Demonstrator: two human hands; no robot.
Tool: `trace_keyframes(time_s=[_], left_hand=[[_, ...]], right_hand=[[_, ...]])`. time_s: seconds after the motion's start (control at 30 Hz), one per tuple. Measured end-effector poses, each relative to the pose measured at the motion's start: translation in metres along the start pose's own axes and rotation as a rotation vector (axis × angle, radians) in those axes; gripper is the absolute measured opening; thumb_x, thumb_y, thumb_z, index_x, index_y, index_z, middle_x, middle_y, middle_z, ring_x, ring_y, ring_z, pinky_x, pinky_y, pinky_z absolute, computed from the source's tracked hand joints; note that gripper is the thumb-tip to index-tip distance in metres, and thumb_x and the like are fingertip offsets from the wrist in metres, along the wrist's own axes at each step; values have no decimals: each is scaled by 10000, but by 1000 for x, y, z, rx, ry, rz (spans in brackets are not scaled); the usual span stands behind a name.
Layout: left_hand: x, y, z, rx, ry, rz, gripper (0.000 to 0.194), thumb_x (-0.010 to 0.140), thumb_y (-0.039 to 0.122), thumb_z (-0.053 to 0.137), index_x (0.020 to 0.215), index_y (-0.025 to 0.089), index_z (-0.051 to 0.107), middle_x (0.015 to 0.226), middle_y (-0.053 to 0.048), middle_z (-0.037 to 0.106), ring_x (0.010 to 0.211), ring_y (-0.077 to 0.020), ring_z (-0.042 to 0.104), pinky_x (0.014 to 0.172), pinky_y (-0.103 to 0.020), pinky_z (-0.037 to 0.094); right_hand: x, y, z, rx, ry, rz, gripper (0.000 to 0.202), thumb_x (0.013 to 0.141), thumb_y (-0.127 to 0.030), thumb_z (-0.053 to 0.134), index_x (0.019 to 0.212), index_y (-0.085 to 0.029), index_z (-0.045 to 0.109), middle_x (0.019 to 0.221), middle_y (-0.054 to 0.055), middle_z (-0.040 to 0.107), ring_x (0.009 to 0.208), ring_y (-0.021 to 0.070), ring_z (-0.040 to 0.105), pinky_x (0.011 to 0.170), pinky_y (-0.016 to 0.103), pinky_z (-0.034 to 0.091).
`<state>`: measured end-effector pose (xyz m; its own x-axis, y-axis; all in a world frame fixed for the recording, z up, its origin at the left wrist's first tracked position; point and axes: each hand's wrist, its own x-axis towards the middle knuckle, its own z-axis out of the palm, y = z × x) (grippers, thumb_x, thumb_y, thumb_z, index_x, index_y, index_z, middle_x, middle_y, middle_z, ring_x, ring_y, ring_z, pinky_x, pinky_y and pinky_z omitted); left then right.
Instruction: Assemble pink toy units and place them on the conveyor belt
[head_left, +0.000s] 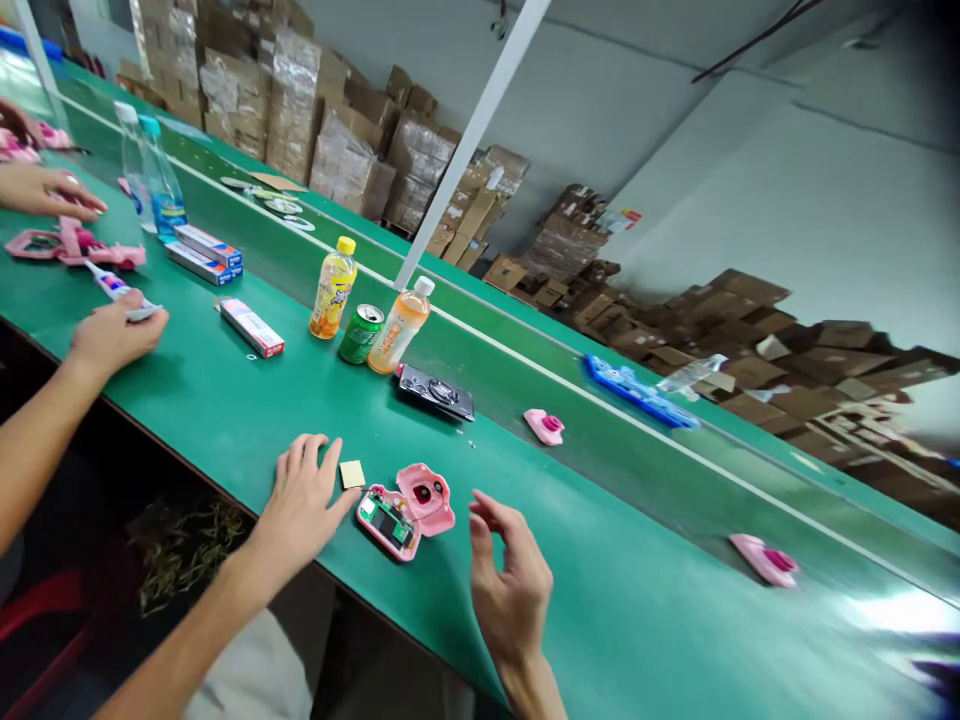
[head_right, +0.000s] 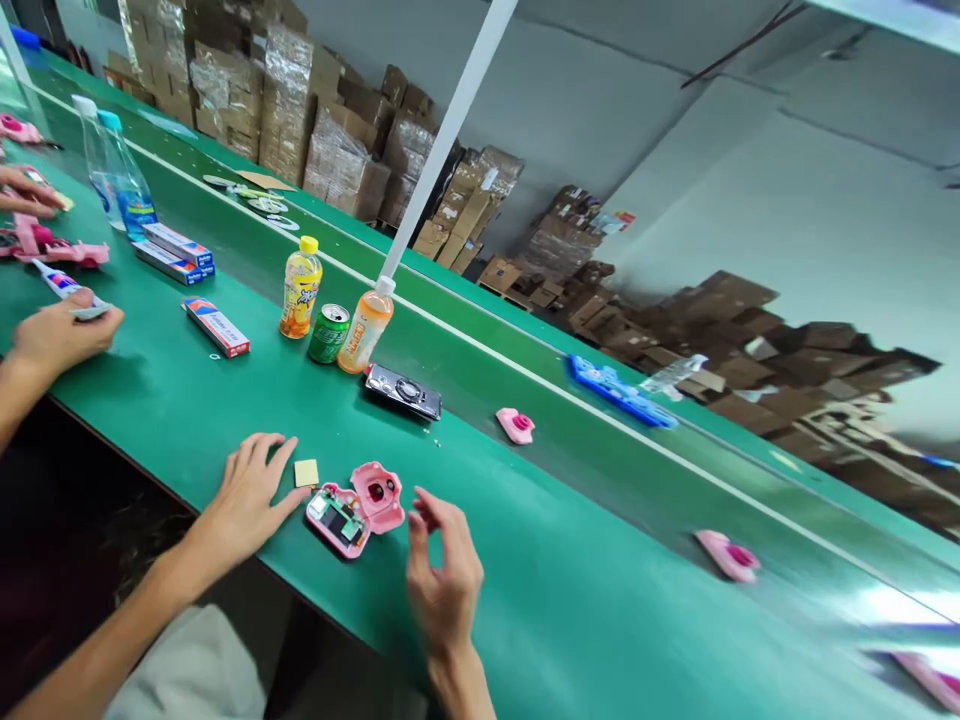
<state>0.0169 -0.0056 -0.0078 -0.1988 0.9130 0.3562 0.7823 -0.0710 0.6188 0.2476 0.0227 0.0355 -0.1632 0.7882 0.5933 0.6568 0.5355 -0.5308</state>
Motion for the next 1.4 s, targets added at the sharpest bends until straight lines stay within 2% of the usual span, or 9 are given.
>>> trace_keyframes(time_s=[0.1, 0.2, 0.3, 0.5, 0.67, 0.87, 1.13, 1.27, 1.4], left_hand=[[13, -16, -24, -205, -220, 25, 296, 825, 244, 745, 1100, 204, 641, 1349, -143, 580, 1369, -381, 433, 1139, -622, 325], [17, -7, -28, -322, -226, -16, 239, 790, 153, 709, 999, 212, 611, 1244, -111, 620, 1292, -351, 491, 1117, -592, 344], [17, 7, -19, -414, -199, -69, 248, 778, 87, 621, 976, 226, 564, 1111, -106, 667, 1140, -306, 598, 1018, -481, 455], [23, 23, 8, -778, -229, -244, 362, 789, 74, 520, 1119, 211, 463, 985, -55, 736, 762, -161, 725, 648, -237, 552], [20, 26, 6, -926, -237, -306, 288, 787, 142, 598, 1065, 174, 533, 965, -68, 739, 774, -139, 692, 651, -206, 514], [11, 28, -9, -848, -199, -300, 183, 917, 337, 591, 1008, 179, 604, 874, -38, 721, 713, -129, 637, 684, -232, 500], [12, 32, -4, -845, -204, -357, 189, 900, 361, 620, 989, 194, 627, 897, -43, 742, 713, -146, 665, 719, -258, 540], [16, 29, -3, -941, -173, -402, 207, 854, 351, 653, 978, 186, 635, 939, -67, 764, 777, -176, 716, 679, -254, 557], [25, 19, -14, -1136, -259, -406, 293, 784, 262, 697, 1060, 162, 691, 1051, -92, 776, 954, -226, 743, 844, -314, 600]], right_hand=[[37, -31, 35, 61, -369, -65, 217, 997, -244, 581, 1157, -214, 725, 1065, 91, 750, 928, 207, 713, 866, 341, 569], [59, -53, 69, 110, -592, -102, 171, 919, -147, 629, 994, -209, 769, 942, 59, 769, 865, 200, 722, 827, 311, 563], [62, -55, 81, 191, -553, -111, 153, 923, -186, 620, 873, -205, 763, 854, 40, 772, 784, 188, 731, 736, 278, 563], [52, -30, 68, 309, -395, 41, 261, 971, -421, 579, 930, -228, 749, 933, 55, 783, 812, 208, 731, 778, 302, 561], [51, -31, 64, 258, -425, 6, 203, 985, -354, 570, 926, -239, 727, 897, 19, 769, 799, 189, 712, 764, 285, 531], [51, -40, 60, 143, -480, -83, 175, 1007, -227, 554, 856, -222, 645, 873, 14, 712, 784, 173, 669, 742, 275, 505], [44, -38, 66, -193, -327, -461, 212, 1037, -121, 441, 909, -180, 599, 914, 81, 655, 832, 227, 577, 715, 339, 476], [35, -45, 67, -253, -271, -540, 222, 1031, -86, 404, 940, -153, 595, 942, 109, 648, 824, 236, 558, 722, 360, 496], [36, -42, 67, -144, -316, -564, 237, 1041, -80, 366, 925, -151, 560, 994, 123, 662, 875, 226, 600, 744, 346, 531]])
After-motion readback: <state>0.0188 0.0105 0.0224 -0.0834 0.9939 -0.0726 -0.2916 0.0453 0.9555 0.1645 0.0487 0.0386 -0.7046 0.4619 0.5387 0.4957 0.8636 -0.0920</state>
